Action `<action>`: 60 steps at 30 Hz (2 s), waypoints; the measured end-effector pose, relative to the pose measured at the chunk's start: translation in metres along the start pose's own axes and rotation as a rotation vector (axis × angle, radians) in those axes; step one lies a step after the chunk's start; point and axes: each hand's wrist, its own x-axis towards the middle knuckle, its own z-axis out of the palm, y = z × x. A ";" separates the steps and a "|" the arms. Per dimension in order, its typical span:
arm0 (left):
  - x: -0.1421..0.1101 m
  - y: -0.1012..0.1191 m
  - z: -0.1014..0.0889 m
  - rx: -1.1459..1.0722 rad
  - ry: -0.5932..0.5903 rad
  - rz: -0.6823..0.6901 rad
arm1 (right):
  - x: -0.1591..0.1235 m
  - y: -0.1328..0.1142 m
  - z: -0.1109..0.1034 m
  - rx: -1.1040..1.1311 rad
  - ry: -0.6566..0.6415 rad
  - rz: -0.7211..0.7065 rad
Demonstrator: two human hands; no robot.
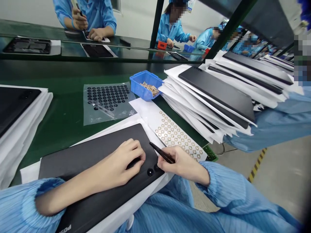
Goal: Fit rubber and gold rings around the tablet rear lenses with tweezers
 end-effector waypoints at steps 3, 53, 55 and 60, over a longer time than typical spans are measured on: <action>-0.001 -0.001 0.000 0.006 0.004 0.009 | 0.000 -0.001 0.000 -0.017 -0.009 -0.009; -0.002 0.009 -0.002 0.266 -0.149 0.170 | -0.025 0.032 0.049 0.274 0.560 -0.507; -0.002 0.009 -0.002 0.265 -0.160 0.166 | -0.026 0.032 0.048 0.257 0.549 -0.508; -0.003 0.008 -0.002 0.271 -0.163 0.169 | -0.026 0.032 0.048 0.251 0.550 -0.505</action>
